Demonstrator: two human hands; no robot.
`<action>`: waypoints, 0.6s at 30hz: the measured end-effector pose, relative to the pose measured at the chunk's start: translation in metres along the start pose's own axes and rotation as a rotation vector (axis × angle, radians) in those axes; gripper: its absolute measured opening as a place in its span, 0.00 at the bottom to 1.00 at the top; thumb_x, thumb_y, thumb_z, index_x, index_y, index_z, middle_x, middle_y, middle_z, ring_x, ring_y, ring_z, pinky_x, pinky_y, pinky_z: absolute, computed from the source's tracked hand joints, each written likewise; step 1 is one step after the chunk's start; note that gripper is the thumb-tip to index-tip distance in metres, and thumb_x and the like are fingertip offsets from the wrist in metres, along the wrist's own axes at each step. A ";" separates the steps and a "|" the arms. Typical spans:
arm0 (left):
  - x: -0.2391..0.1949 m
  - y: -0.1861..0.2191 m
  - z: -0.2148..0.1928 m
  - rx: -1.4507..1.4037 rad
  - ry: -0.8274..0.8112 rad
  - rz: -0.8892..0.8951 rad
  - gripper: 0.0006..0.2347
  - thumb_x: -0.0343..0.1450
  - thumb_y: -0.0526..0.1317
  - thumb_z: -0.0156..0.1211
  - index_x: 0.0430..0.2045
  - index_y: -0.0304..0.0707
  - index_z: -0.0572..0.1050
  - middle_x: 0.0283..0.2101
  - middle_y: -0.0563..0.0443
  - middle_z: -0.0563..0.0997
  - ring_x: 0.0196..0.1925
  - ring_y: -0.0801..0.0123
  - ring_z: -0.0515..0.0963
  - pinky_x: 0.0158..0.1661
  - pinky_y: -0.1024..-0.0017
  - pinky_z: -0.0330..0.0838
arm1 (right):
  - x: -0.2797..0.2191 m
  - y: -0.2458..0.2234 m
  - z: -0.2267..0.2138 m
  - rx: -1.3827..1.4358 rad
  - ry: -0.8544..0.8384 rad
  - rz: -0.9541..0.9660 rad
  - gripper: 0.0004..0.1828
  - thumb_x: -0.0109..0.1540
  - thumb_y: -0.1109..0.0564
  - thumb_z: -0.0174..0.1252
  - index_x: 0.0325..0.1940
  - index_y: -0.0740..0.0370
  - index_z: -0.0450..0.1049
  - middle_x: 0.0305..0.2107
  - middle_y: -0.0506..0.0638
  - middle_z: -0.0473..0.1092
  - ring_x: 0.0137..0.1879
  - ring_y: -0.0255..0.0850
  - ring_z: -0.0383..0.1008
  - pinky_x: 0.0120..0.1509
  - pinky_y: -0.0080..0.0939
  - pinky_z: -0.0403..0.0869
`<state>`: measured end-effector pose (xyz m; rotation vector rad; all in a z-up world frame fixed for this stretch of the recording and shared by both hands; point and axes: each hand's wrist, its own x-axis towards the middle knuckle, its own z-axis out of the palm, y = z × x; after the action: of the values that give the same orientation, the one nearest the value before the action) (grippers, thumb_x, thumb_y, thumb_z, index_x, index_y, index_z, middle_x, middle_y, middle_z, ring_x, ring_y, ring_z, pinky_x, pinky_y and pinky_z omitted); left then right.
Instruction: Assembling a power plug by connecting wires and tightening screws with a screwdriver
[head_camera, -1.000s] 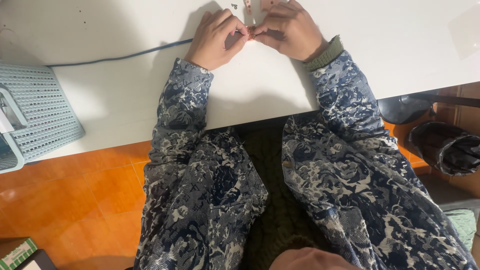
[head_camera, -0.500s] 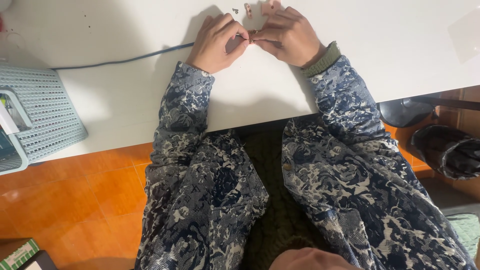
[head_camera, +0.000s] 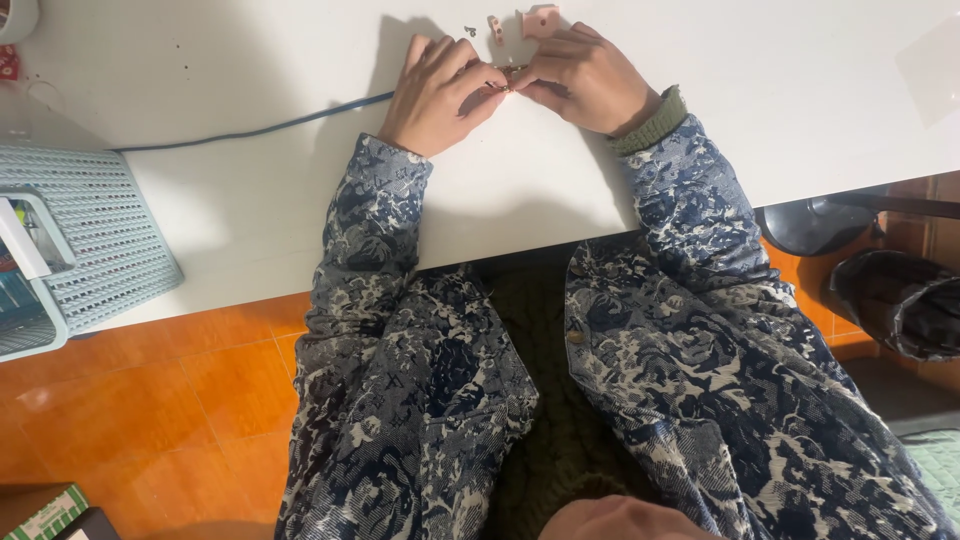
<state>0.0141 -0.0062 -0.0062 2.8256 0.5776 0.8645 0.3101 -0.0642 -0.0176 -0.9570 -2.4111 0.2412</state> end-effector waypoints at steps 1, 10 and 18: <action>0.000 0.000 0.001 0.001 0.002 0.000 0.06 0.82 0.41 0.77 0.47 0.50 0.82 0.42 0.55 0.73 0.44 0.60 0.75 0.48 0.61 0.63 | 0.001 -0.001 -0.001 -0.002 -0.001 -0.001 0.05 0.81 0.55 0.72 0.59 0.56 0.90 0.47 0.49 0.85 0.61 0.54 0.83 0.69 0.57 0.78; -0.008 -0.003 -0.003 -0.115 -0.169 -0.157 0.14 0.83 0.43 0.75 0.60 0.45 0.77 0.55 0.49 0.73 0.37 0.57 0.79 0.38 0.59 0.81 | 0.006 -0.006 -0.005 0.022 -0.024 -0.026 0.05 0.79 0.58 0.71 0.59 0.58 0.88 0.53 0.52 0.84 0.63 0.57 0.82 0.73 0.59 0.79; -0.015 -0.011 0.019 -0.178 -0.149 -0.149 0.09 0.83 0.44 0.68 0.55 0.45 0.84 0.57 0.48 0.78 0.38 0.67 0.80 0.44 0.68 0.86 | 0.026 -0.021 -0.002 0.088 0.111 -0.001 0.09 0.75 0.58 0.73 0.57 0.64 0.88 0.52 0.60 0.81 0.49 0.50 0.83 0.56 0.49 0.87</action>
<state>0.0101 -0.0017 -0.0321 2.6204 0.6459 0.6385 0.2829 -0.0615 0.0019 -0.9061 -2.2803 0.2839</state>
